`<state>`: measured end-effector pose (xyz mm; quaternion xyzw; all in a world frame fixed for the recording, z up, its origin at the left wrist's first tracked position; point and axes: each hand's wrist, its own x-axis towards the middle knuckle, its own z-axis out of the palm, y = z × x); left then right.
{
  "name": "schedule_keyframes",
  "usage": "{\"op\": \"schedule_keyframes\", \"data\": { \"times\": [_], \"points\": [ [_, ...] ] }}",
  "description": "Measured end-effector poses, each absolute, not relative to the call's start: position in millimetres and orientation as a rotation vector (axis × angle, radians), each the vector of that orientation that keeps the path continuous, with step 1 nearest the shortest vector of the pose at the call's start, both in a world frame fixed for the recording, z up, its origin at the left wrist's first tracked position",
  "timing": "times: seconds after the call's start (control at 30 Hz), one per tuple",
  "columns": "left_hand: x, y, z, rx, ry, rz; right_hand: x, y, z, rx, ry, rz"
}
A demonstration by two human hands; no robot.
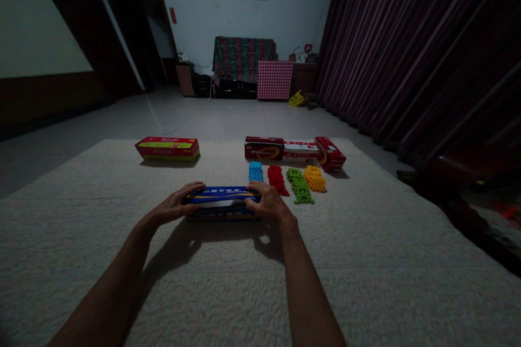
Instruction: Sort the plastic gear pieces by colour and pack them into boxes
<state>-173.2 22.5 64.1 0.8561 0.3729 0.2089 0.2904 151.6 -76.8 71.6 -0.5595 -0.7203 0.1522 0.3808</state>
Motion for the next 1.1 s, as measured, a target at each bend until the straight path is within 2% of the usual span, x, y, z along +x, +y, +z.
{"op": "schedule_keyframes", "data": {
  "times": [0.13,0.5,0.83,1.1],
  "points": [
    [-172.0,23.5,64.2,2.159,0.983,0.649,157.9,-74.7,65.0,-1.412,-1.773,0.453],
    [-175.2,27.8,53.8,1.976,0.996,0.846,181.7,-71.6,61.1,-1.416,-1.654,0.896],
    [-171.0,26.4,51.1,1.797,1.059,0.872,175.9,-74.3,67.8,-1.399,-1.7,0.72],
    [-174.5,29.0,48.5,1.758,0.962,0.875,171.9,-80.5,80.6,-1.439,-1.747,0.697]
  ]
}}
